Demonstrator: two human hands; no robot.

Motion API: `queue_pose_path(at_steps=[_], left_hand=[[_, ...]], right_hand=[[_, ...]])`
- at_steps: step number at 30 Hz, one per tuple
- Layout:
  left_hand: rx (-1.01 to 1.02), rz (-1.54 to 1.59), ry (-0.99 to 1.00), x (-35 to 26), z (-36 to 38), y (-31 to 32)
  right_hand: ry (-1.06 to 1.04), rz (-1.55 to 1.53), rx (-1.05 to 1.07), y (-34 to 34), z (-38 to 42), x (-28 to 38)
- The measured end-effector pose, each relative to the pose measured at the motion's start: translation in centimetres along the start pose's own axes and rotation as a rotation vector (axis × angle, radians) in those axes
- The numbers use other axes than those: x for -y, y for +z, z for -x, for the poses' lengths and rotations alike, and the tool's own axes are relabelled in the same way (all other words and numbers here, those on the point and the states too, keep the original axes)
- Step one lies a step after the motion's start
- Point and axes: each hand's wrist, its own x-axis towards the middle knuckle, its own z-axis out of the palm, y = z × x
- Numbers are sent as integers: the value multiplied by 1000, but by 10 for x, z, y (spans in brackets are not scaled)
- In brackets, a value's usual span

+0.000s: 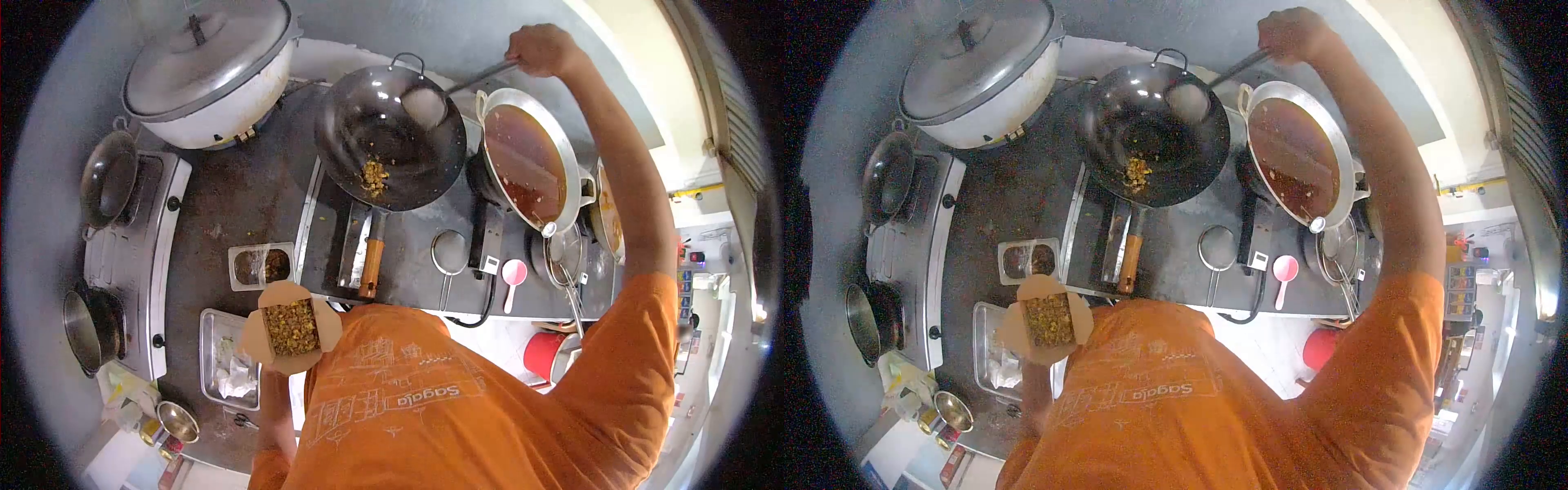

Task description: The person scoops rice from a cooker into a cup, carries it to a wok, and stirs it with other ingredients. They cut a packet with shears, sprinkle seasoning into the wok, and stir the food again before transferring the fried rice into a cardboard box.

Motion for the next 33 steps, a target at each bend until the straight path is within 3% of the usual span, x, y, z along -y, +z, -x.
queue_pose_path(at_steps=[2,3,7,9,13,15,17,18,19,20,21,22,23,25,27,28,29,30,32,33], left_hand=[[-4,-1,11,-5,-7,-4],[-5,-3,17,-9,0,-12],[-20,0,46,-26,-10,-32],[-32,4,58,-47,-52,-43],[-42,17,71,-84,-104,-79],[-43,25,71,-86,-116,-83],[-216,189,-20,-86,-134,-89],[-215,193,-25,-84,-137,-88],[-146,226,-14,-80,-138,-83],[-76,260,-1,-76,-140,-80],[-72,264,-4,-75,-138,-80],[-64,272,-17,-73,-135,-81],[-58,278,-30,-70,-132,-83],[-44,284,-51,-65,-124,-86],[-30,285,-74,-61,-116,-88],[-22,284,-86,-59,-113,-87],[-99,158,-94,-62,-110,-77],[-93,148,-97,-70,-109,-71],[81,403,-52,-81,-107,-61],[-8,399,-85,-79,-106,-63]], right_hand=[[-5,-26,275,-4,-17,25],[-75,-152,292,-14,-17,37],[-74,-270,166,-29,-16,46],[17,-195,148,-26,-15,29],[125,-77,617,-34,1,1],[59,-283,872,-42,22,-4],[-60,-490,981,-34,46,6],[179,-616,1050,-42,58,24],[-308,-496,891,15,76,19],[-578,-538,750,18,85,30],[-579,-583,711,69,108,40],[-214,-1069,663,171,153,59],[222,-1122,794,27,124,109],[551,-1401,842,19,133,167],[583,-1475,585,54,147,230],[734,-1664,483,78,151,268],[676,-1451,285,113,158,304],[685,-1459,279,108,152,317],[682,-1465,-21,91,137,344],[749,-1528,-29,89,136,352]])
